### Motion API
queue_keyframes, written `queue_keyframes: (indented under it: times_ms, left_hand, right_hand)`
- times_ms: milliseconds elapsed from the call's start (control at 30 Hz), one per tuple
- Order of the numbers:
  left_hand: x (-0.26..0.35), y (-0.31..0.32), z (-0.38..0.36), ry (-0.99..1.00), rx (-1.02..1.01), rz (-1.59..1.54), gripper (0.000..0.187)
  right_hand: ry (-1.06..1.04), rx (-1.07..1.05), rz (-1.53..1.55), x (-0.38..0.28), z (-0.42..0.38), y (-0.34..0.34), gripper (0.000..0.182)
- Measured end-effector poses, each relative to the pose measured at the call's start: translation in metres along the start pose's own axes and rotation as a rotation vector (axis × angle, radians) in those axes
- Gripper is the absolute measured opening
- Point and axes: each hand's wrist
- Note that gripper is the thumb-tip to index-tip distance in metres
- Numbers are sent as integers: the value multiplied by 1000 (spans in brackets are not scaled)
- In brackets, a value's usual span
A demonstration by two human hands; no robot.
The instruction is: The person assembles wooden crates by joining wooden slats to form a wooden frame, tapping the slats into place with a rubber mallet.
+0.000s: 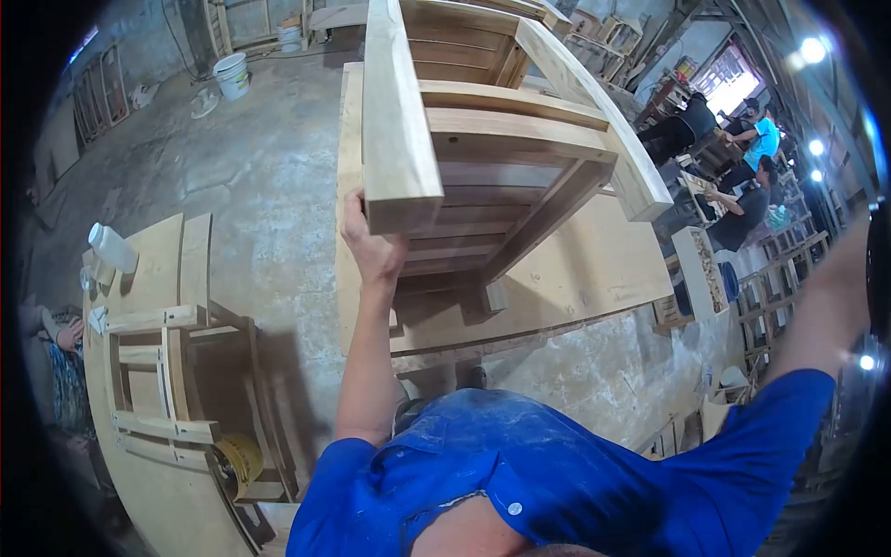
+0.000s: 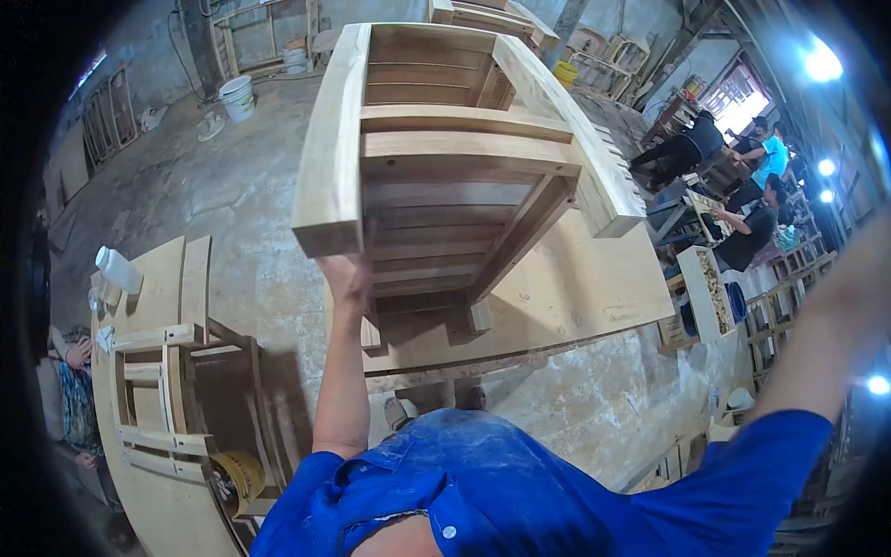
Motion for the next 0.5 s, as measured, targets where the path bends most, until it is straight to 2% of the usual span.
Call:
queue_keyframes:
  times_ms: [67, 100, 133, 200, 233, 300, 333, 367, 400, 433, 467, 500]
  left_hand:
    - [14, 8, -2, 87, 112, -40, 46]
    - [21, 6, -6, 50, 124, 146, 30]
    - [13, 7, -3, 37, 117, 139, 22]
    - [37, 10, -14, -176, 88, 178, 25]
    - [36, 8, -14, -164, 103, 199, 25]
    - [26, 4, -19, -177, 75, 132, 37]
    - [24, 5, -25, -164, 93, 145, 37]
    - [21, 4, -37, -87, 167, 186, 46]
    - [22, 6, -48, -8, 241, 226, 56]
    - [37, 12, -65, -79, 336, 243, 54]
    - [49, 19, -82, -153, 428, 259, 53]
    - [48, 22, -90, -121, 468, 236, 51]
  right_hand:
    - [20, -40, 31, 48, -26, 39, 35]
    - [17, -121, 53, 86, -52, 68, 35]
    - [2, -209, 91, 126, -89, 109, 34]
    - [-51, -402, 185, 179, -157, 179, 33]
    - [-56, -387, 209, 190, -163, 177, 33]
    - [77, -420, 132, 223, -176, 163, 34]
    - [103, -382, 142, 230, -195, 162, 35]
    - [121, -340, 147, 238, -222, 165, 35]
    - [157, -332, 205, 270, -262, 186, 50]
    - [344, -388, 179, 261, -300, 194, 38]
    - [91, -283, 113, 277, -362, 225, 43]
    - [501, -474, 433, 238, -376, 214, 53]
Point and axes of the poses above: each hand's wrist, its own z-axis towards the middle knuckle, its own y-axis out of the palm, x = y × z, and after that the axes turned 15 degrees about -y, right-handed
